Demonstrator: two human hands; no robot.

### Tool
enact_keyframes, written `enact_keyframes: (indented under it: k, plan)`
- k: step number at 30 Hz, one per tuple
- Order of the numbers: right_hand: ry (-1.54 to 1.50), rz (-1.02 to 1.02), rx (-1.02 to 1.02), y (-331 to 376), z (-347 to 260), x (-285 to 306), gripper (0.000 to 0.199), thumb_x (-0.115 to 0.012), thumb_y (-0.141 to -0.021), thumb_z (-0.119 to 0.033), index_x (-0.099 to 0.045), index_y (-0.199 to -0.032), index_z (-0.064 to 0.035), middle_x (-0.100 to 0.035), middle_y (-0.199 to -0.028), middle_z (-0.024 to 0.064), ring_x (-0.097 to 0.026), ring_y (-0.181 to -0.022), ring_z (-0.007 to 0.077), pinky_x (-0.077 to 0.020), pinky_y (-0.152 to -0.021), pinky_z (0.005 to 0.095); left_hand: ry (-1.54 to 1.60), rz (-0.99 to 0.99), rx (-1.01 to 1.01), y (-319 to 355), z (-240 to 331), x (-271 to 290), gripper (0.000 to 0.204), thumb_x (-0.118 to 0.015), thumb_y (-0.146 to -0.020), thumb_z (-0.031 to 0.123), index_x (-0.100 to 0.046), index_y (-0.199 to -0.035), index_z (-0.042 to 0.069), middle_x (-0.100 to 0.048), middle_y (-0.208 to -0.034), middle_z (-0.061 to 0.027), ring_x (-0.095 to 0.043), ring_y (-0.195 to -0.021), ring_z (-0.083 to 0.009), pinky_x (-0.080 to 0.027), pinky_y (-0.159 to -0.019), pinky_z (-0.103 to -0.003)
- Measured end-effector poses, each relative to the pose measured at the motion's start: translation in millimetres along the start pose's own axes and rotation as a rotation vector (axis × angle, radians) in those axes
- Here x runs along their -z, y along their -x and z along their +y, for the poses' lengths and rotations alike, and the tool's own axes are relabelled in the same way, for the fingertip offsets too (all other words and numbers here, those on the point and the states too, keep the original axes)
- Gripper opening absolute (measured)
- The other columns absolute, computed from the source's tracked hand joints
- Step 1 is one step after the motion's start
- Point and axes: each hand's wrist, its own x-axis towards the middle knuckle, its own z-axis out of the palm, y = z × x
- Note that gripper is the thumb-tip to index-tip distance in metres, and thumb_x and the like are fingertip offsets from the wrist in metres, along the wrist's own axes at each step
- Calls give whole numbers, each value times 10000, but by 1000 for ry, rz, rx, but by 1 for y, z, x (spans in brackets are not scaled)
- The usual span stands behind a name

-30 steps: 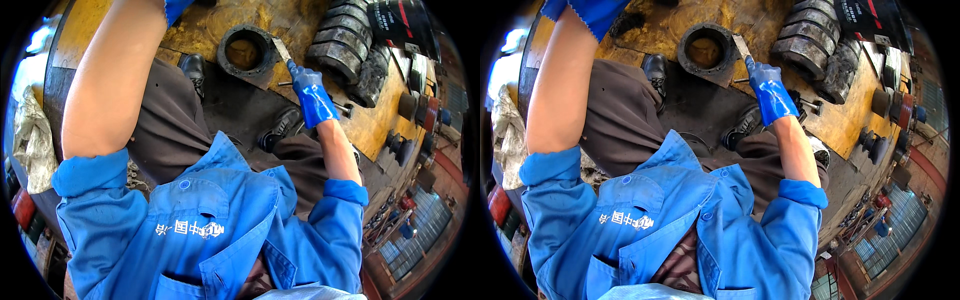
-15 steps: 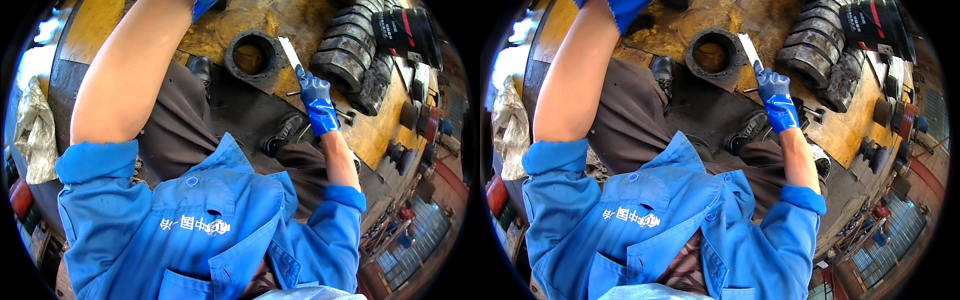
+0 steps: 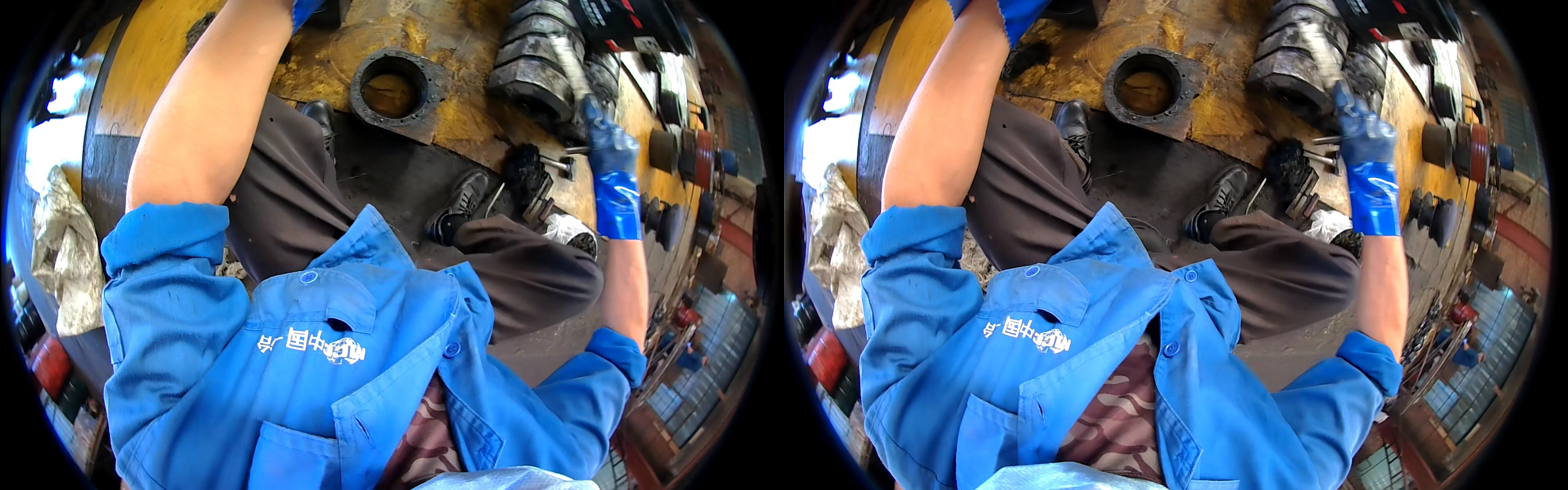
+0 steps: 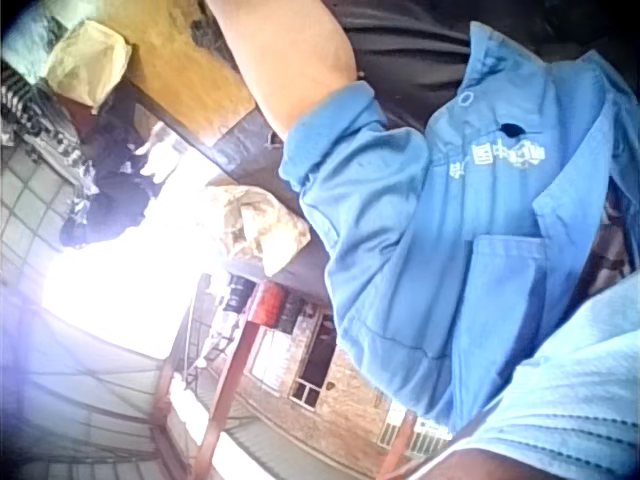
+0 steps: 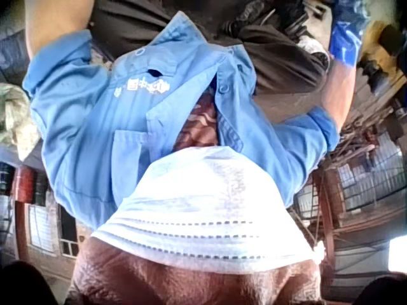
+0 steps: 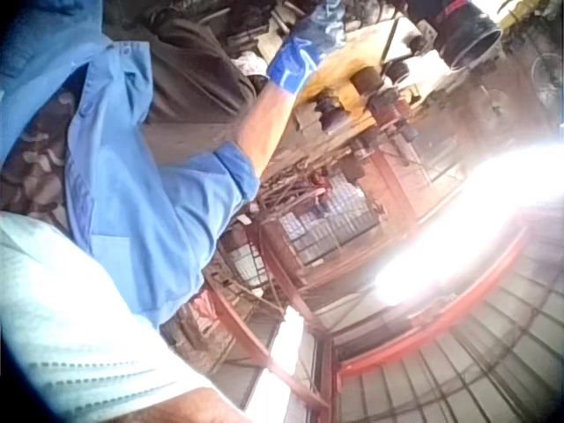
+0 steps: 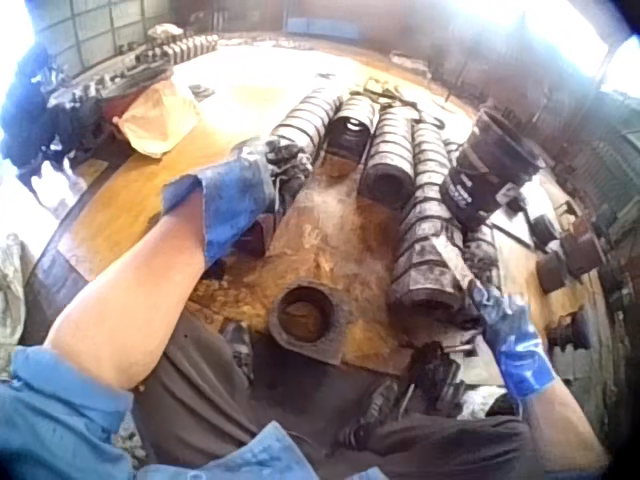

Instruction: The person sits on the floor and uses a metal scraper to clean the inner and outer surfaces of a metal ring. They repeatedly dip the scraper into a bucket of dark liquid and apply it to the ring, then scrape the surface to remove residue. The person handles the ring and the scraper continuously throughout the clip.

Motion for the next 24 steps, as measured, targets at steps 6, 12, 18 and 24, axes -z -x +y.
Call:
enact_keyframes:
  k: [6,12,18,24]
  plan:
    - [56,-103,-280,105,86,49,637,-540,-804,0,-483,-1382,-263,-681,-1016,60,-655,-671,271,-521,-584,388,-227,-38,-77,-26,31,4,492,-304,-976,289,-335,-1438,123,-300,-1506,-22,-271,-1373,-178,-183,-1110,-358]
    - [101,-350,-570,272,55,79,608,-471,-821,0,-474,-1382,-234,-675,-990,89,-666,-740,272,-520,-618,433,-554,-144,-231,-89,53,1,509,-300,-976,288,-322,-1459,130,-280,-1530,-13,-249,-1402,-173,-160,-1136,-357]
    - [-199,-394,-1051,391,-66,61,382,-518,-904,-107,-584,-1261,-226,-666,-964,186,-646,-764,386,-508,-632,484,-747,-331,-371,-170,71,14,527,-295,-975,287,-308,-1479,137,-261,-1554,-4,-226,-1432,-167,-138,-1161,-356]
    - [-1141,374,-2037,512,-209,9,404,-499,-954,-130,-492,-1357,-95,-691,-986,94,-639,-724,136,-500,-574,254,-2411,-73,-324,-118,115,-113,526,-292,-977,309,-321,-1472,135,-282,-1544,-12,-245,-1427,-182,-148,-1155,-344]
